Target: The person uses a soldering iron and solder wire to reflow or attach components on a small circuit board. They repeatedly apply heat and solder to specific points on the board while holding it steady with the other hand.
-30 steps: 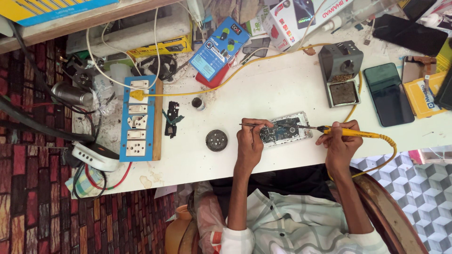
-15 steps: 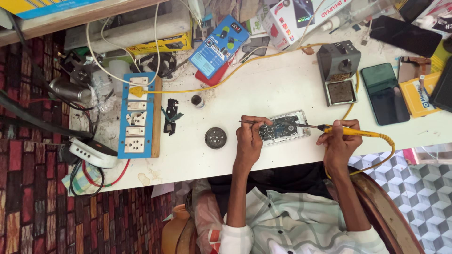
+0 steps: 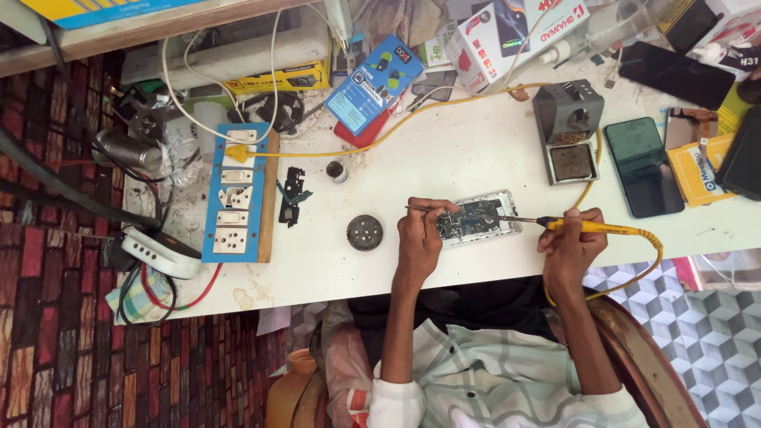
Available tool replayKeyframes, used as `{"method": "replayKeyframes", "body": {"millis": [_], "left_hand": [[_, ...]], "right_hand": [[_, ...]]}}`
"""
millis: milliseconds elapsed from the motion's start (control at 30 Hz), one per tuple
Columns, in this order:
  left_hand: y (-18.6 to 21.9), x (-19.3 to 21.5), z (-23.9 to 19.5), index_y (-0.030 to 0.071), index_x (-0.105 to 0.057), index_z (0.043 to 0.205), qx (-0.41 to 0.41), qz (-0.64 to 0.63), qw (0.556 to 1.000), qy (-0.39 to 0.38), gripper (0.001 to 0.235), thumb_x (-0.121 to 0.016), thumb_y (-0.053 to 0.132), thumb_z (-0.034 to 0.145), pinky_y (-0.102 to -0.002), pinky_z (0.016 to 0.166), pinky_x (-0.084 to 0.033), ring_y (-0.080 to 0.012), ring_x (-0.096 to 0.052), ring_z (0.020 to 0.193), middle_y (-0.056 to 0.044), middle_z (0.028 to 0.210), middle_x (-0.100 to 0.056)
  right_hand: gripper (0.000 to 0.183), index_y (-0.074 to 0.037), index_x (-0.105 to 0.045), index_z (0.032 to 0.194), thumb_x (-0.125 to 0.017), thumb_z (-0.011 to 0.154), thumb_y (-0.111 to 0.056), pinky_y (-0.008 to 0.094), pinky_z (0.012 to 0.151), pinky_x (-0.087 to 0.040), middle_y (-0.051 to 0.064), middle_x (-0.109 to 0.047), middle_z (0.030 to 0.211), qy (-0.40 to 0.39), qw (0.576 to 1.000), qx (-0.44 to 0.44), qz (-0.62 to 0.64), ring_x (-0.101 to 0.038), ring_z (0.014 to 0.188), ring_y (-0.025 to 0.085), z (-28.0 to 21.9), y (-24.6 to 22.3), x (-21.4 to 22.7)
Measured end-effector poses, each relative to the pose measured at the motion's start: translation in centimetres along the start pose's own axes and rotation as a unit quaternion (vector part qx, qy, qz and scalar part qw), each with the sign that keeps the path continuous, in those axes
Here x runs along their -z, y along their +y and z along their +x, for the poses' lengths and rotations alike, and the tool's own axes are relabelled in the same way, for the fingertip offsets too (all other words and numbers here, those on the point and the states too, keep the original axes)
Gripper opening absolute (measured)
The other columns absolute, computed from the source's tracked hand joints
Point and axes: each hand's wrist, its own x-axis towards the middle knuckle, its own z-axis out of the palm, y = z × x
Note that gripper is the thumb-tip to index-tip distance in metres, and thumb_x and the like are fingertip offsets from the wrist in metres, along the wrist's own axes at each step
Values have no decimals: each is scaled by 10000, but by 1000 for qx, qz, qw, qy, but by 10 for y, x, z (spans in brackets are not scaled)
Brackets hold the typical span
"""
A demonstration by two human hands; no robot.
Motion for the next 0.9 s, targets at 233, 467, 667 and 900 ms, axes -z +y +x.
{"method": "replayKeyframes", "body": {"millis": [233, 467, 667, 900], "left_hand": [[0, 0, 0, 13, -479, 1059, 16, -2, 1000, 5, 56, -438, 10, 1096, -253, 635, -521, -94, -560, 558, -80, 958, -782], [0, 0, 1, 10, -479, 1056, 17, -1, 1000, 5, 56, -434, -7, 1084, -248, 567, -460, -83, -535, 559, -85, 960, -779], [-1, 0, 1, 11, -478, 1044, 20, -9, 1000, 4, 74, -424, -31, 1073, -241, 526, -435, -64, -491, 515, -92, 957, -779], [-6, -2, 0, -2, -479, 1030, 68, 0, 998, 3, 65, -430, -43, 1044, -265, 507, -416, -112, -488, 498, -114, 946, -792]], "right_hand": [[239, -73, -411, 960, -552, 1142, -134, 274, 471, -442, 33, -472, 679, -20, 1000, -2, 5, -478, 477, 121, 1, 0, 0], [224, -56, -432, 984, -556, 1132, -170, 259, 457, -418, 29, -484, 686, -42, 997, -25, -67, -551, 477, 147, 1, -2, 1], [238, -56, -423, 978, -560, 1131, -177, 259, 462, -435, 30, -486, 696, -40, 997, -25, -63, -560, 484, 153, 1, -2, 0], [223, -60, -422, 984, -553, 1128, -169, 248, 466, -408, 41, -500, 701, -47, 996, -25, -75, -594, 509, 164, 1, -2, 0]]}}
